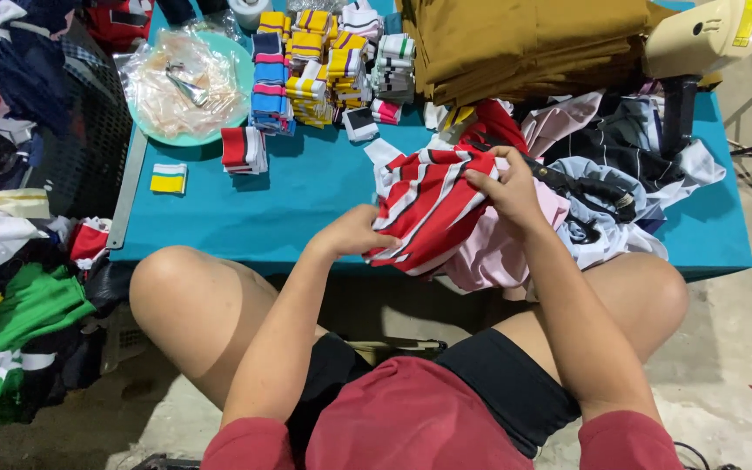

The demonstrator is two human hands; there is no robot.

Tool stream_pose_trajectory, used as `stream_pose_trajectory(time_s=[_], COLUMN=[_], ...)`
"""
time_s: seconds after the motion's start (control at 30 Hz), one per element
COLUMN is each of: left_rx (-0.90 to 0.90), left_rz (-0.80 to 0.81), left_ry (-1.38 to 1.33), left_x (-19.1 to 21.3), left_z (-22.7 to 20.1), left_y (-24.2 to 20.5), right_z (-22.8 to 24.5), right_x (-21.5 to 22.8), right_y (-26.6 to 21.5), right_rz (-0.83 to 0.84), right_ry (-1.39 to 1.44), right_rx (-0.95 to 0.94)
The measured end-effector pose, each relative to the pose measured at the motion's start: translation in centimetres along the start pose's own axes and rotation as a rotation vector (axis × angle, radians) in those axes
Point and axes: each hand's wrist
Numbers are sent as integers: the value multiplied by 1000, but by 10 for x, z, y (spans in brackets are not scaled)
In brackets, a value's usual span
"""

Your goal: Folding and trimming small fabric strips on a work table.

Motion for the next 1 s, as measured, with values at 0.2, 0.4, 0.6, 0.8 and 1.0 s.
stream_pose_trajectory(time_s=[0.2,0.4,0.6,0.8,1.0], left_rx=[-31,-175,-75,-194,-303], left_rz=[-118,-74,-168,-240,-292], left_ry=[95,-426,-168,-809,-549], left_x=[0,-5,-15,-18,-27], left_z=[-45,-57,-27,34,-8], left_y=[-15,-14,-7,19,-16], right_z=[23,20,-2,16,28], right_x=[13,30,52,22,30], right_y=[-13,-23,-7,-11,-12], right_rz=[-23,-130,-249,-114,-469], right_ry=[120,-331,-549,-449,-443], right_rx=[137,274,361,334,460])
Point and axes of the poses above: each hand's wrist, its own y-axis towards the middle knuckle, its own x-axis out of the back of the hand, z = x × y, and after that the axes turned 8 degrees about -y, right-handed
